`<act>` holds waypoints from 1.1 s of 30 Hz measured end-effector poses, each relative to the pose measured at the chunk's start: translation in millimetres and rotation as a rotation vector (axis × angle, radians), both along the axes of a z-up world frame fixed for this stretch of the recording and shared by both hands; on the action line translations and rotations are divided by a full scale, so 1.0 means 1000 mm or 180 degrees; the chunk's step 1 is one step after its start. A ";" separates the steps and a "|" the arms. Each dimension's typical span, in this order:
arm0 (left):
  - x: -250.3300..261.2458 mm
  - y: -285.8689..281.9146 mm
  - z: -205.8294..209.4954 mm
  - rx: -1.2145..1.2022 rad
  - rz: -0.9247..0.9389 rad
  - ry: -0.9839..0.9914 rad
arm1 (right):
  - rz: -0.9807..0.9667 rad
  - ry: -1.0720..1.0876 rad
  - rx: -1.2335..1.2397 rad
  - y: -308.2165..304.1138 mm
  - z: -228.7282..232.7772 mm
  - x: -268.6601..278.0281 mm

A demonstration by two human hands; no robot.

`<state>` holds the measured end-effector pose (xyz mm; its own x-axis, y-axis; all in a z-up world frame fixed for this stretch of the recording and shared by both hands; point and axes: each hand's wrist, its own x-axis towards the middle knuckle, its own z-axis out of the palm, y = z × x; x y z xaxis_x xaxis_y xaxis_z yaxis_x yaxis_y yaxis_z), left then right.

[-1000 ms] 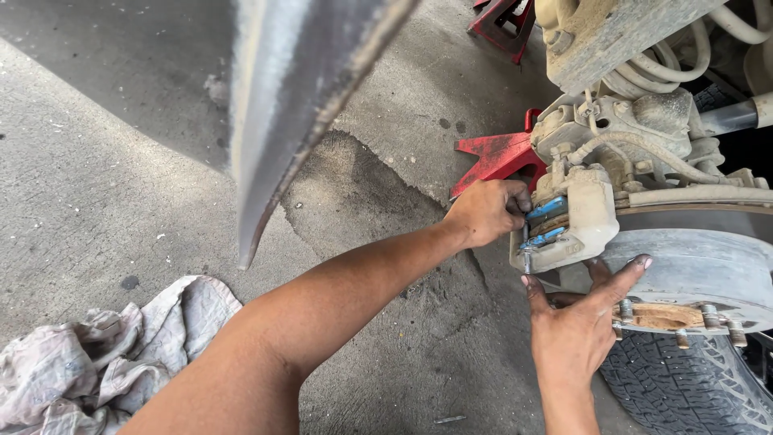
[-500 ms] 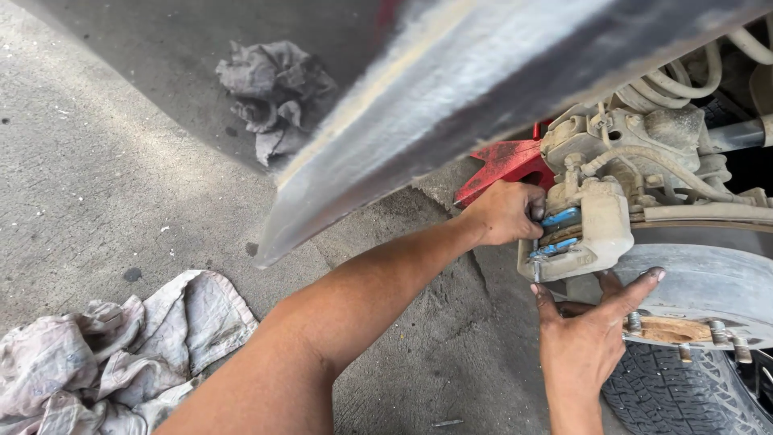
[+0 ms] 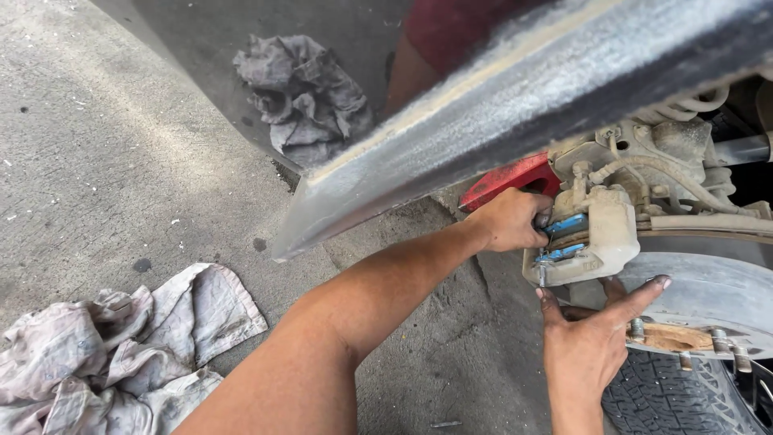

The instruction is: Replacing brake pads on a vehicle.

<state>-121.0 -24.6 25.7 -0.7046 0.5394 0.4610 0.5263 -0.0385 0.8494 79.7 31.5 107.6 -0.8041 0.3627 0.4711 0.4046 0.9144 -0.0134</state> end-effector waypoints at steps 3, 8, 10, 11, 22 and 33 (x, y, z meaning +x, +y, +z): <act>0.002 0.001 -0.008 0.0231 -0.0014 -0.0064 | 0.0064 0.0037 0.0047 0.000 0.000 0.000; 0.011 -0.001 -0.010 0.0606 0.0083 -0.0168 | 0.0028 0.0068 0.0011 0.000 -0.002 0.000; 0.018 -0.004 -0.008 0.0720 0.0251 -0.0182 | 0.0147 0.0126 0.0089 0.002 -0.002 0.001; 0.021 -0.006 -0.006 0.0723 0.0237 -0.0178 | 0.0133 0.0132 0.0092 0.002 -0.002 0.001; 0.038 -0.023 -0.002 0.0323 0.0516 0.0483 | 0.0158 0.0177 -0.0078 0.003 -0.005 0.001; 0.035 -0.027 0.009 0.0061 0.0503 0.0775 | 0.0241 0.0185 -0.0028 0.007 -0.007 0.002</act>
<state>-86.1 -51.4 34.4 -0.6467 0.4214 0.6358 0.7153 0.0455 0.6974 82.1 38.2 101.0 -0.8008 0.3061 0.5148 0.3326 0.9421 -0.0429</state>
